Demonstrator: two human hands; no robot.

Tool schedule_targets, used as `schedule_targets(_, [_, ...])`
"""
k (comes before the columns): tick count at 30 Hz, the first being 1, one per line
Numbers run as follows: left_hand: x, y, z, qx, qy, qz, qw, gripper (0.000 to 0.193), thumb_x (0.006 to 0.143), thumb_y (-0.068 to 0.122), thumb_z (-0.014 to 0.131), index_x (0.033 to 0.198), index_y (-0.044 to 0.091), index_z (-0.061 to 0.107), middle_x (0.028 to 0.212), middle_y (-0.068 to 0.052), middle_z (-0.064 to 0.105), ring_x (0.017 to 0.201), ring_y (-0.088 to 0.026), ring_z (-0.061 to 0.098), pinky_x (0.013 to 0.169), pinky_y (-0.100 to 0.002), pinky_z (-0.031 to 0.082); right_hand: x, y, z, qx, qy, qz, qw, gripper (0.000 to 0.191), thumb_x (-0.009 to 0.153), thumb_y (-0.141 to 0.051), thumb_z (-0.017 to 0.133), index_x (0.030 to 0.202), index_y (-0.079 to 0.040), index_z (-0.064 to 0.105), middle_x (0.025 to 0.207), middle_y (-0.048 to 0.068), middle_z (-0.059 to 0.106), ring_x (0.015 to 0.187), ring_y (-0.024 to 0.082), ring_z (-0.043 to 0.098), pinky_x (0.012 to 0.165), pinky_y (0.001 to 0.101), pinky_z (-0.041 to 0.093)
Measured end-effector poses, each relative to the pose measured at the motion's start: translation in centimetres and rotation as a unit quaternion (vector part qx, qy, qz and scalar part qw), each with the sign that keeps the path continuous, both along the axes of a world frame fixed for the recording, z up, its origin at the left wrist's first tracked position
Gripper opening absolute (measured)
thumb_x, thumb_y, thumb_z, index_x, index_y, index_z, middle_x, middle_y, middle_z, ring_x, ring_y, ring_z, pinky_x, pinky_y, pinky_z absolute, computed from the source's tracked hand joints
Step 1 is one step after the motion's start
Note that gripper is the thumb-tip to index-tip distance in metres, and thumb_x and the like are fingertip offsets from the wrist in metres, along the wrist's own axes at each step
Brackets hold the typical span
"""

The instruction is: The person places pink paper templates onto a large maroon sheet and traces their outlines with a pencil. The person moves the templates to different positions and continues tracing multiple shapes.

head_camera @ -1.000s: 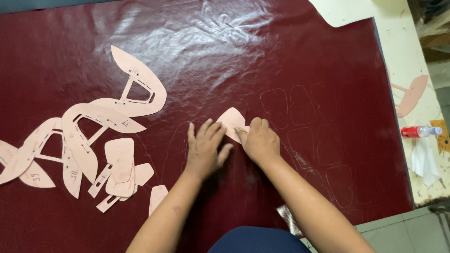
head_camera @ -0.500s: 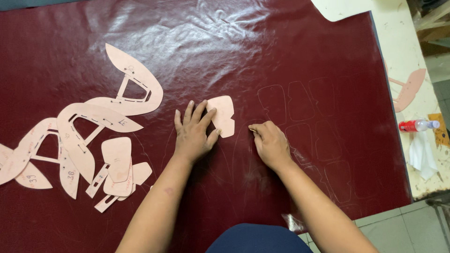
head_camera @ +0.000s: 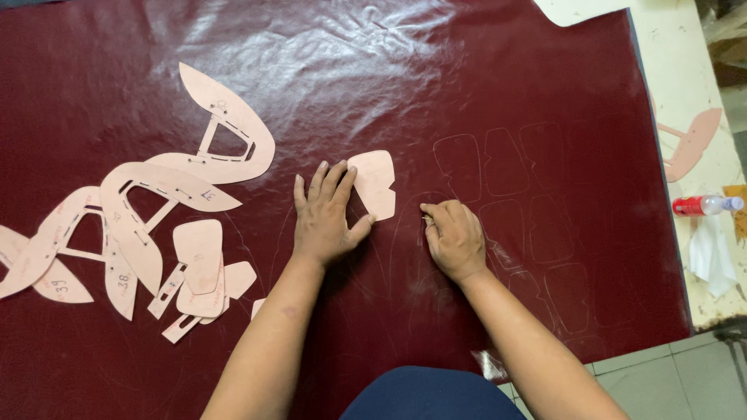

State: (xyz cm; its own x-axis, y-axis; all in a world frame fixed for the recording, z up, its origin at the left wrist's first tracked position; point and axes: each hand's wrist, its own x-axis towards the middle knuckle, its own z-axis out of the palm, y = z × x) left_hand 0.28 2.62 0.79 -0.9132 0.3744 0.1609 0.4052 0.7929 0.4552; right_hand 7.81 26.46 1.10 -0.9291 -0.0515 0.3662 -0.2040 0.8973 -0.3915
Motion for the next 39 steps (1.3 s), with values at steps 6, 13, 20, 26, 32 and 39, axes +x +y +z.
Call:
schedule_targets(6, [-0.2, -0.3, 0.5, 0.048, -0.013, -0.013, 0.999, 0.114, 0.067, 0.058, 0.084, 0.156, 0.009, 0.032, 0.158, -0.009, 0.042, 0.152, -0.035, 0.024, 0.123, -0.063, 0.003, -0.6, -0.7, 0.8, 0.015, -0.04, 0.008, 0.999, 0.029, 0.093, -0.018, 0.071, 0.121, -0.012, 0.072, 0.096, 0.003, 0.059, 0.089, 0.021, 0.058, 0.084, 0.0385, 0.049])
schedule_targets(13, [-0.1, -0.3, 0.8, 0.043, -0.015, -0.007, 0.999, 0.108, 0.068, 0.054, 0.085, 0.153, 0.008, 0.037, 0.15, -0.01, 0.053, 0.151, -0.034, 0.03, 0.123, -0.062, 0.004, -0.9, -2.8, 2.1, 0.061, -0.1, 0.038, 0.992, 0.051, 0.087, -0.042, 0.078, 0.134, -0.024, 0.07, 0.103, 0.003, 0.055, 0.09, 0.021, 0.053, 0.082, 0.0388, 0.044])
schedule_targets(20, [0.1, -0.2, 0.7, 0.058, -0.007, -0.005, 0.998, 0.099, 0.069, 0.048, 0.086, 0.151, 0.012, 0.042, 0.15, -0.009, 0.054, 0.15, -0.034, 0.033, 0.124, -0.062, 0.005, -0.5, -2.4, 2.6, 0.062, -0.071, 0.061, 0.994, 0.051, 0.085, -0.042, 0.078, 0.133, -0.026, 0.07, 0.109, 0.004, 0.055, 0.092, 0.021, 0.053, 0.082, 0.0392, 0.044])
schedule_targets(26, [0.1, -0.1, 0.4, 0.074, -0.006, -0.014, 0.997, 0.094, 0.07, 0.047, 0.084, 0.15, 0.012, 0.047, 0.153, -0.008, 0.05, 0.15, -0.033, 0.033, 0.123, -0.064, 0.004, -0.4, -1.8, 2.1, 0.061, -0.095, 0.065, 0.992, 0.053, 0.085, -0.042, 0.079, 0.135, -0.028, 0.068, 0.109, 0.005, 0.055, 0.094, 0.021, 0.053, 0.085, 0.0407, 0.044])
schedule_targets(32, [0.3, -0.2, 0.5, 0.03, -0.011, -0.019, 0.999, 0.068, 0.073, 0.05, 0.08, 0.132, 0.02, 0.068, 0.154, -0.005, 0.046, 0.151, -0.031, 0.029, 0.124, -0.064, 0.004, -0.6, -0.6, 1.9, -0.056, -0.119, 0.072, 0.989, 0.059, 0.087, -0.033, 0.076, 0.14, -0.016, 0.058, 0.118, 0.004, 0.055, 0.109, 0.023, 0.054, 0.101, 0.0442, 0.042])
schedule_targets(39, [0.3, -0.5, 0.5, 0.034, 0.003, -0.019, 0.999, 0.067, 0.072, 0.049, 0.08, 0.132, 0.02, 0.067, 0.154, -0.007, 0.046, 0.151, -0.032, 0.029, 0.123, -0.064, 0.005, -0.4, -1.5, 2.2, 0.01, -0.15, 0.061, 0.987, 0.05, 0.083, -0.038, 0.08, 0.13, -0.026, 0.07, 0.11, 0.003, 0.054, 0.101, 0.022, 0.054, 0.095, 0.043, 0.043])
